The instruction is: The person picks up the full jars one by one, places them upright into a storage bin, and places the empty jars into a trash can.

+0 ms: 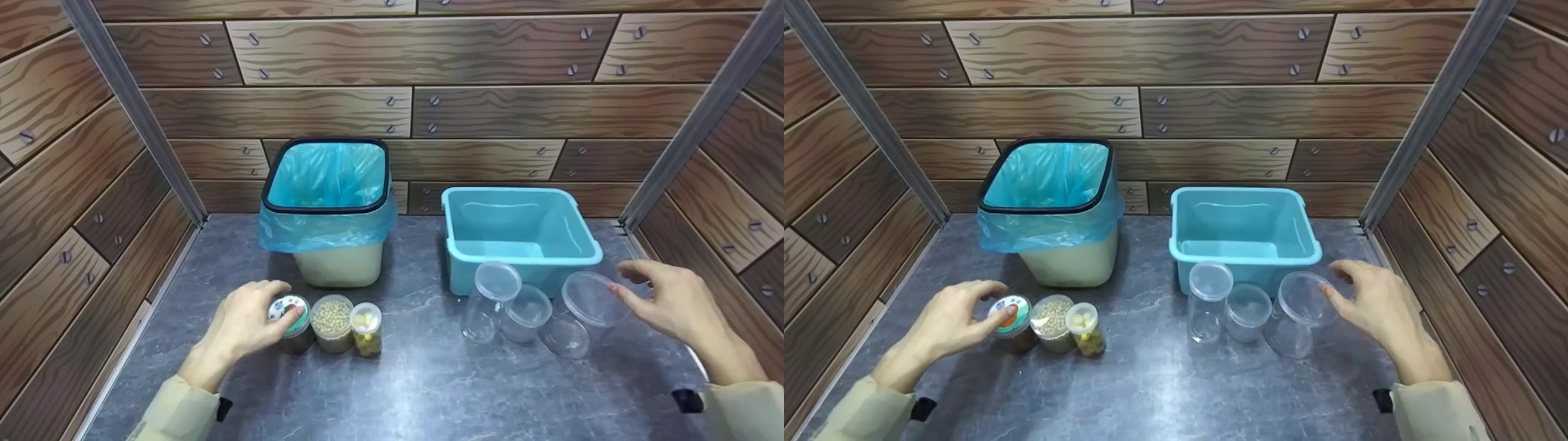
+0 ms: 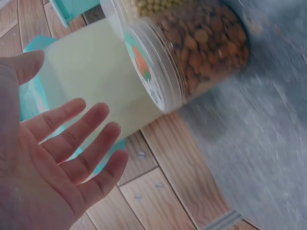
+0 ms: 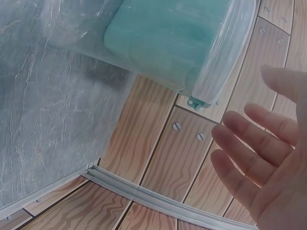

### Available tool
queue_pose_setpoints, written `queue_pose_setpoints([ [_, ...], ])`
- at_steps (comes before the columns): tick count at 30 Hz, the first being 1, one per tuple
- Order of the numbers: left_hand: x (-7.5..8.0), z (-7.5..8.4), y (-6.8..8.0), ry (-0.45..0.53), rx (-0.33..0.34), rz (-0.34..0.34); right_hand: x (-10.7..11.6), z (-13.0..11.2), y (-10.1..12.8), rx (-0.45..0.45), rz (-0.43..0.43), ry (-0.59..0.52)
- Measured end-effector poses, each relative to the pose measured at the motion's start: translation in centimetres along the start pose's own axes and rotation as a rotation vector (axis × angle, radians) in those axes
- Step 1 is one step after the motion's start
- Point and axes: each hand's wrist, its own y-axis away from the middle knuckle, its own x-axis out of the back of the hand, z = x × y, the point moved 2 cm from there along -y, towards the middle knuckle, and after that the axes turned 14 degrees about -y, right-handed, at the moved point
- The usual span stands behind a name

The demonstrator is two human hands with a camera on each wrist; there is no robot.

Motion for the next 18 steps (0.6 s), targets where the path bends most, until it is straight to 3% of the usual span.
queue_pose_setpoints([
  [18, -1.9, 4.9, -0.8, 0.12, -0.09, 0.016, -1.0, 1.2, -1.2, -0.023, -0.022, -0.013],
])
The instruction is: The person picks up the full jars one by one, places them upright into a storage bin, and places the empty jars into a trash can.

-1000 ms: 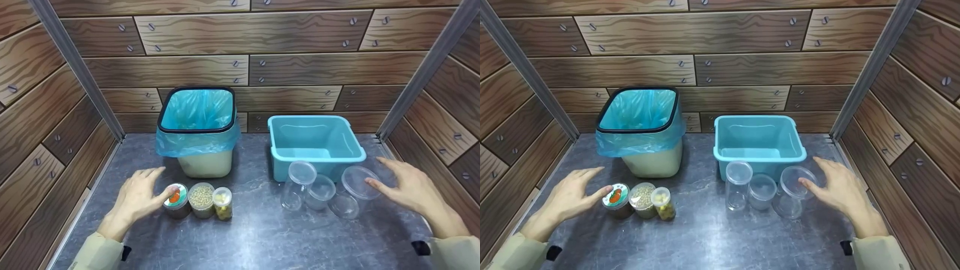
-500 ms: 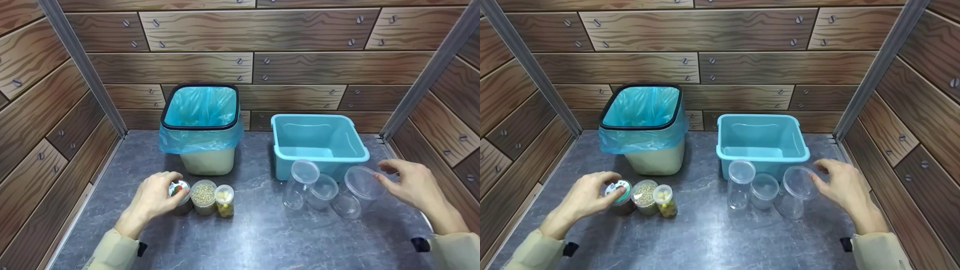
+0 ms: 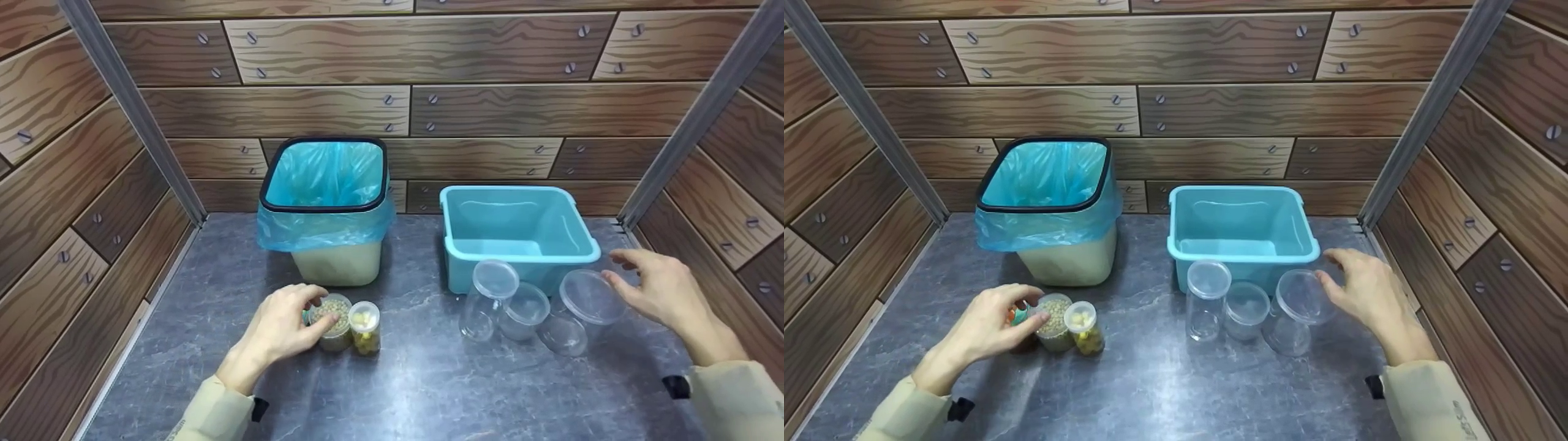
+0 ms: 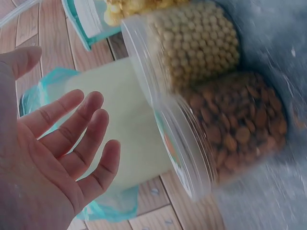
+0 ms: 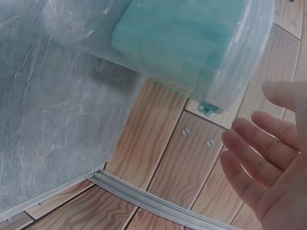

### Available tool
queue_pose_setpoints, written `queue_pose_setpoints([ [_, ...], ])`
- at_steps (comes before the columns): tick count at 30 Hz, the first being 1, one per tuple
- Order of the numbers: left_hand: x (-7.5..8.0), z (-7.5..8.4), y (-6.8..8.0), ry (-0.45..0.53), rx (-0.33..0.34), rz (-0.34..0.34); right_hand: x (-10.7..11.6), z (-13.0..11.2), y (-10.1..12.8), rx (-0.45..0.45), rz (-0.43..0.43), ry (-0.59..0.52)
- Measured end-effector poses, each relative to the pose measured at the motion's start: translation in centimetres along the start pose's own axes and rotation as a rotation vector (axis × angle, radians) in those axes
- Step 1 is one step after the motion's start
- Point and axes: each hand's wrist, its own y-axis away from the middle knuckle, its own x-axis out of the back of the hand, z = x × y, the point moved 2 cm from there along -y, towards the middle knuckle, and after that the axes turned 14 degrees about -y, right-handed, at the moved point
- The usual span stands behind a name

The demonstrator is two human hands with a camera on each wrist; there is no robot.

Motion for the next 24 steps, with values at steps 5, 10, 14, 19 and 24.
queue_pose_setpoints([
  [5, -0.7, 1.2, -0.3, 0.012, -0.021, -0.027, -0.7, 0.9, -0.8, -0.03, -0.023, -0.004],
  [10, -1.4, 2.0, -0.4, 0.025, -0.04, -0.069, -1.1, 1.8, -1.9, -0.069, -0.08, -0.02],
  [14, -1.9, 2.4, -0.3, 0.005, -0.042, -0.094, -1.5, 2.5, -2.7, -0.055, -0.155, -0.037],
  [19, -2.7, 2.8, -0.3, -0.019, -0.052, -0.111, -2.1, 2.9, -3.0, 0.01, -0.261, -0.058],
  [24, -3.2, 3.0, -0.4, -0.06, -0.097, -0.09, -2.3, 2.6, -3.6, 0.019, -0.373, -0.057],
])
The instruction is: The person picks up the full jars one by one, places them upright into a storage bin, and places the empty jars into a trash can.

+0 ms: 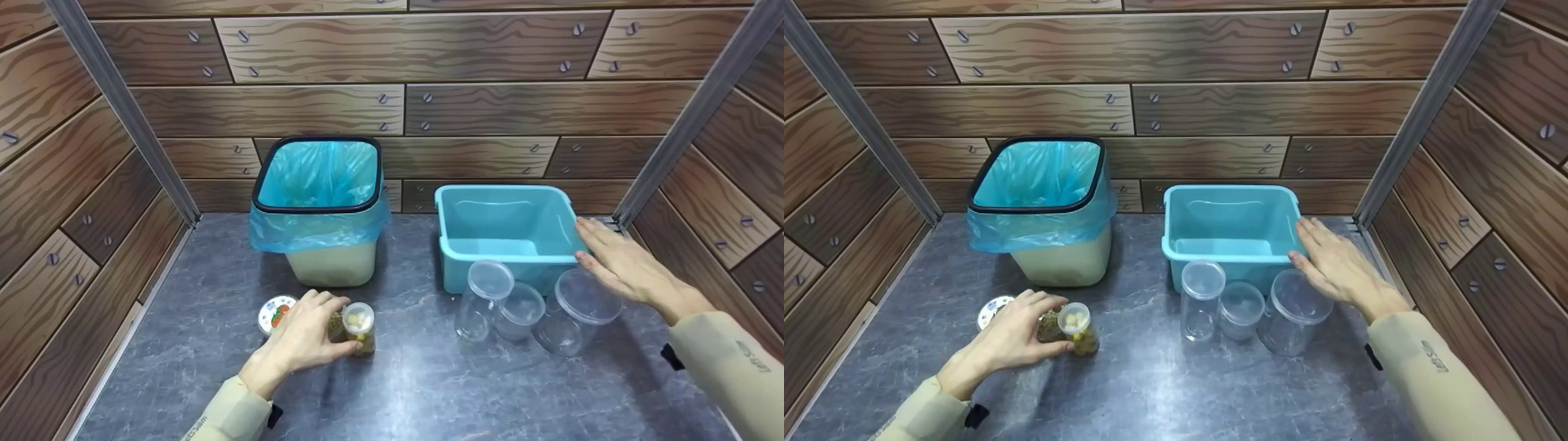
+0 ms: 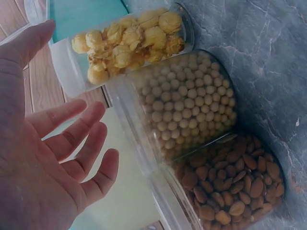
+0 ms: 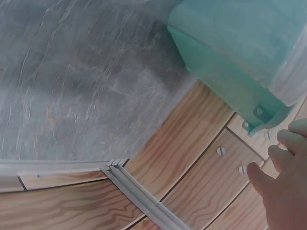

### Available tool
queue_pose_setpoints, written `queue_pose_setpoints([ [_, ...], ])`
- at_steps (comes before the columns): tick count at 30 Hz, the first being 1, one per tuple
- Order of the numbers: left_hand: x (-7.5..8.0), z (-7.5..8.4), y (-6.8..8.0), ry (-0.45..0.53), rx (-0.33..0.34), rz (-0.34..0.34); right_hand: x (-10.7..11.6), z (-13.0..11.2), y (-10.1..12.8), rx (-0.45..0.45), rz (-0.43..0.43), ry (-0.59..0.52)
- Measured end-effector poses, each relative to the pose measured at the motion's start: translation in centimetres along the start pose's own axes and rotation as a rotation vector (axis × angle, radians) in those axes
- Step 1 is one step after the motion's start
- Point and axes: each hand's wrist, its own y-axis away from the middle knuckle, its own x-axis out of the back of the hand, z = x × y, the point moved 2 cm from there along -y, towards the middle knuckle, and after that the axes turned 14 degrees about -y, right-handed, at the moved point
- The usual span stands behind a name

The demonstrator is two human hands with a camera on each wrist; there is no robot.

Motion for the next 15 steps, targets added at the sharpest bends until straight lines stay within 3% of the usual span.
queue_pose_setpoints([
  [6, -0.3, -0.1, 0.0, -0.036, -0.011, 0.006, 0.1, 0.4, -1.6, -0.072, -0.091, 0.014],
  [15, -0.8, 0.3, -0.4, -0.011, -0.003, 0.04, 0.2, 2.2, -2.2, -0.088, -0.116, 0.026],
])
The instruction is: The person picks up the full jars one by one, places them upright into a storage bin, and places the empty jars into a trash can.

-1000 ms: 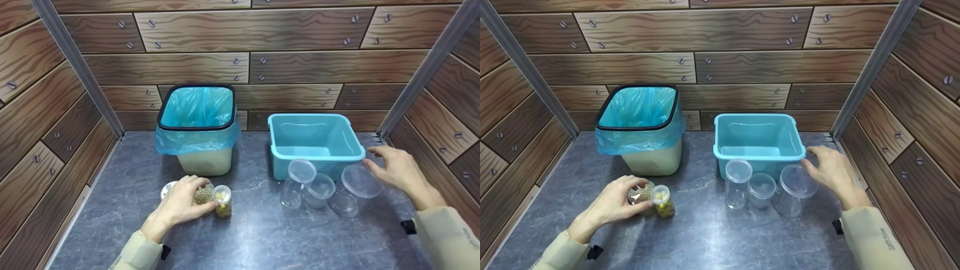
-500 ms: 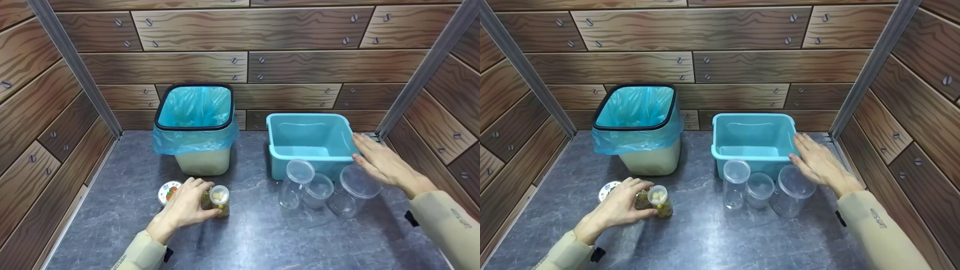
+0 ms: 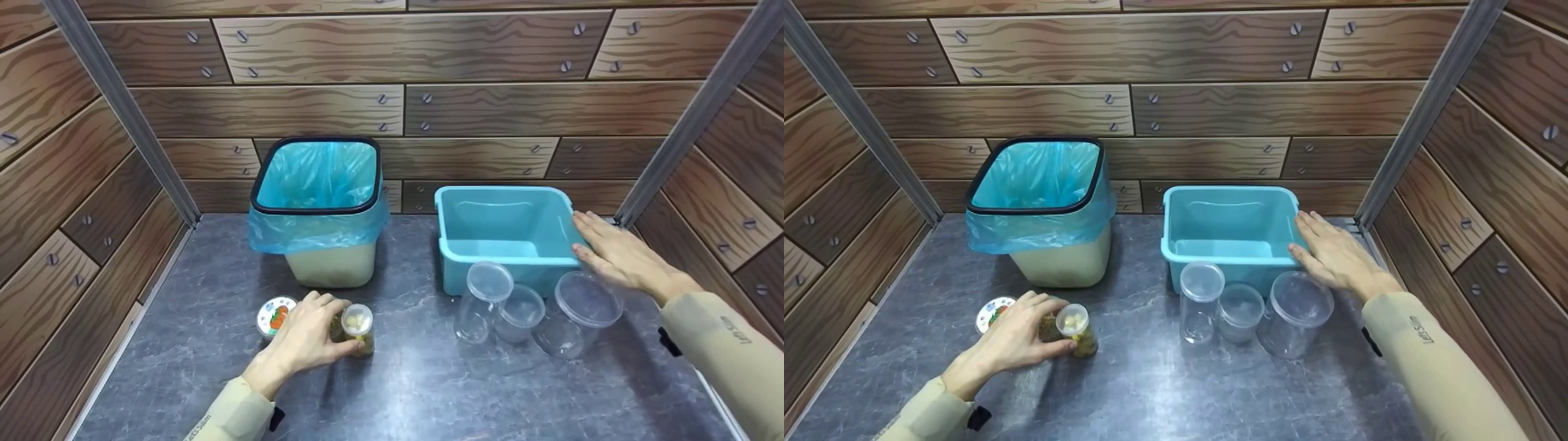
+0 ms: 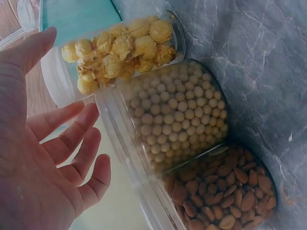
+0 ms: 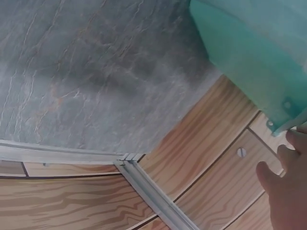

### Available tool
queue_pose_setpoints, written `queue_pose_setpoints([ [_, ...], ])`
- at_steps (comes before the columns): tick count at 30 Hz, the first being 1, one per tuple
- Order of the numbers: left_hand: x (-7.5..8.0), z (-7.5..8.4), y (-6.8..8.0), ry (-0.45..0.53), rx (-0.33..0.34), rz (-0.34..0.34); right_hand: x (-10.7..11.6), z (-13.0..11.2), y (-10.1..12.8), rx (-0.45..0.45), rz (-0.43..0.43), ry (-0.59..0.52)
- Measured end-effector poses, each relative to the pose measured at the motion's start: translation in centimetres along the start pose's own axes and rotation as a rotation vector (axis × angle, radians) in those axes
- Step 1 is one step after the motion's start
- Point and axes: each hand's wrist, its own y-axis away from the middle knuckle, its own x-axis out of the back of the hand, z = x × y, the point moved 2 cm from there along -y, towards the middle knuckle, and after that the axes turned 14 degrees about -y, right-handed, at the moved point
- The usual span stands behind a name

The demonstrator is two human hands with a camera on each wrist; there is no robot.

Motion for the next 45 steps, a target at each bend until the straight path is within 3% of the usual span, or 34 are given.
queue_pose_setpoints([
  [15, -0.5, 0.3, -0.9, 0.028, -0.002, 0.051, -0.8, 1.3, -0.1, 0.0, -0.004, -0.05],
  [25, 1.2, 0.7, -2.9, 0.144, 0.075, 0.097, -0.8, 1.5, -0.2, -0.003, 0.002, -0.049],
  [29, 2.1, 1.2, -4.0, 0.231, 0.133, 0.139, -0.9, 1.6, -0.3, 0.017, 0.022, -0.046],
  [32, 2.8, 1.9, -4.9, 0.359, 0.17, 0.163, -0.9, 1.6, -0.3, 0.027, 0.029, -0.038],
  [37, 4.0, 3.2, -6.8, 0.545, 0.177, 0.177, -0.9, 1.6, -0.4, 0.02, 0.024, -0.03],
  [45, 6.1, 4.9, -10.4, 0.64, 0.162, 0.206, -0.9, 1.3, -0.3, -0.001, 0.019, -0.025],
])
